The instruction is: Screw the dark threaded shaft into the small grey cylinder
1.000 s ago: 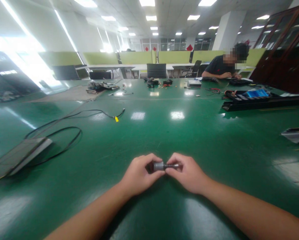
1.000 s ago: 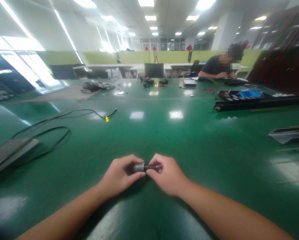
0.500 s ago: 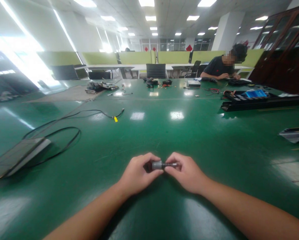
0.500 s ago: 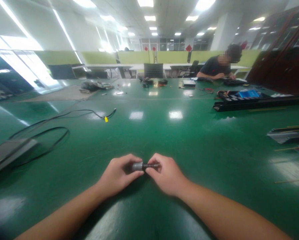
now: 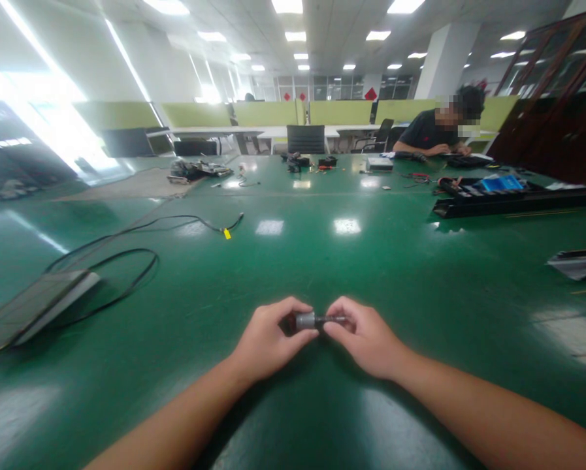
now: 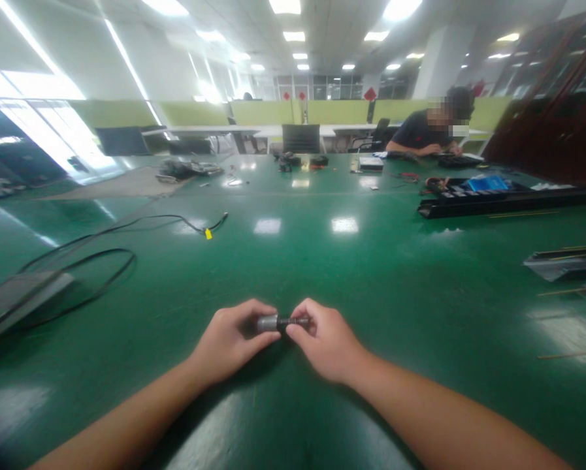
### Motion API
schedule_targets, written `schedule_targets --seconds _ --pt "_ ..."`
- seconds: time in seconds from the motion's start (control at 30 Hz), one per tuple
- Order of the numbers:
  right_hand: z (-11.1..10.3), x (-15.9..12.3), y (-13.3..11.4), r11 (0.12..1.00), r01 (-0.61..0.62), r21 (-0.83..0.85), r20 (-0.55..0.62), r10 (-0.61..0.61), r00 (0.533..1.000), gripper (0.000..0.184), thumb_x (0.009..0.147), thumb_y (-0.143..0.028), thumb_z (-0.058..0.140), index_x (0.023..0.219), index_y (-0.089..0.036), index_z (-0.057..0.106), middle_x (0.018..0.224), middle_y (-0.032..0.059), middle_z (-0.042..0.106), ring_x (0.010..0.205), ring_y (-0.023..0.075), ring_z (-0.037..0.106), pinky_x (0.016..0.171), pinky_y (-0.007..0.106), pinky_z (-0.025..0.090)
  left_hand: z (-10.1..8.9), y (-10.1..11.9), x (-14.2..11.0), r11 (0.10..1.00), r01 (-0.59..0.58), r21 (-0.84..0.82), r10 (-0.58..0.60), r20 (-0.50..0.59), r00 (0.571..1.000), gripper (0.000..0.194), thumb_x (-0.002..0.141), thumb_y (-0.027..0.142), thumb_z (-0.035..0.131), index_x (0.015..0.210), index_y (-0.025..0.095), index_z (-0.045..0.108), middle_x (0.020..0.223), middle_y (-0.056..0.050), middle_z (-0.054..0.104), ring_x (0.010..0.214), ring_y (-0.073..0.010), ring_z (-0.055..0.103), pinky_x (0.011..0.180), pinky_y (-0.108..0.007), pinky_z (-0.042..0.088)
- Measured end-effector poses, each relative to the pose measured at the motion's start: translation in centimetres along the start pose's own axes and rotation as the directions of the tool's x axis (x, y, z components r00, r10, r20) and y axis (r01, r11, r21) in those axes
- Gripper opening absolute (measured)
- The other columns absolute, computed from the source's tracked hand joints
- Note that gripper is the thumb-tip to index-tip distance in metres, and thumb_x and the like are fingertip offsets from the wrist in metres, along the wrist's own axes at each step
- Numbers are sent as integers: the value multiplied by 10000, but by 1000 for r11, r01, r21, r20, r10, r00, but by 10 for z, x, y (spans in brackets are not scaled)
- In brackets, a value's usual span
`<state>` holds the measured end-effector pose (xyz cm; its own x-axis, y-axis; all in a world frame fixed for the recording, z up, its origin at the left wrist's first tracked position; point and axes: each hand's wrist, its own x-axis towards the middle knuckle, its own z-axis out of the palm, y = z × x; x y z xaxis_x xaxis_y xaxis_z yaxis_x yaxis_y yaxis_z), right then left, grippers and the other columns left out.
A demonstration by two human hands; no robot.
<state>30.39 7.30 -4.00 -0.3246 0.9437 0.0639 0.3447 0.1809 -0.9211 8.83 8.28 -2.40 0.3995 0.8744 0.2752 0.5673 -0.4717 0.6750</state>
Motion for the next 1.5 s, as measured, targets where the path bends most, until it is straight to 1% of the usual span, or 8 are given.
schedule_targets --seconds 0.3,0.73,1.07,1.23,1.5 --pt "0 -1 1 1000 -5 9 -18 5 1000 114 887 -297 595 911 -186 607 727 -27 586 634 130 513 586 236 377 -2 0 -1 1000 -11 1 11 -11 1000 216 797 337 740 966 218 681 848 15 706 745 -141 649 699 -250 477" --pt "3 0 6 997 4 79 -28 -2 1000 115 889 -302 592 922 -192 595 742 -26 582 633 130 501 601 246 383 -3 1 0 1000 -3 1 3 -29 1000 218 799 340 735 969 214 683 853 9 710 749 -147 657 702 -254 479" --pt "3 -1 9 997 -1 73 -47 5 999 124 889 -303 594 945 -193 604 792 -8 630 657 136 539 630 251 411 -4 1 1 1000 -5 -3 5 -33 999 229 797 336 739 983 216 682 873 7 714 768 -148 661 714 -257 482" --pt "4 0 8 995 -11 100 -54 17 998 134 885 -308 601 941 -187 603 784 -6 635 652 135 546 625 248 418 -4 0 1 1000 5 2 -5 -43 999 230 792 332 742 984 219 684 888 9 718 787 -148 666 729 -259 485" --pt "4 0 7 993 -23 119 -67 31 997 134 885 -306 602 946 -186 602 791 2 647 654 139 561 630 251 429 -6 3 1 1000 20 -7 -20 -47 999 234 798 344 730 977 198 689 873 -17 721 767 -166 666 718 -276 489"
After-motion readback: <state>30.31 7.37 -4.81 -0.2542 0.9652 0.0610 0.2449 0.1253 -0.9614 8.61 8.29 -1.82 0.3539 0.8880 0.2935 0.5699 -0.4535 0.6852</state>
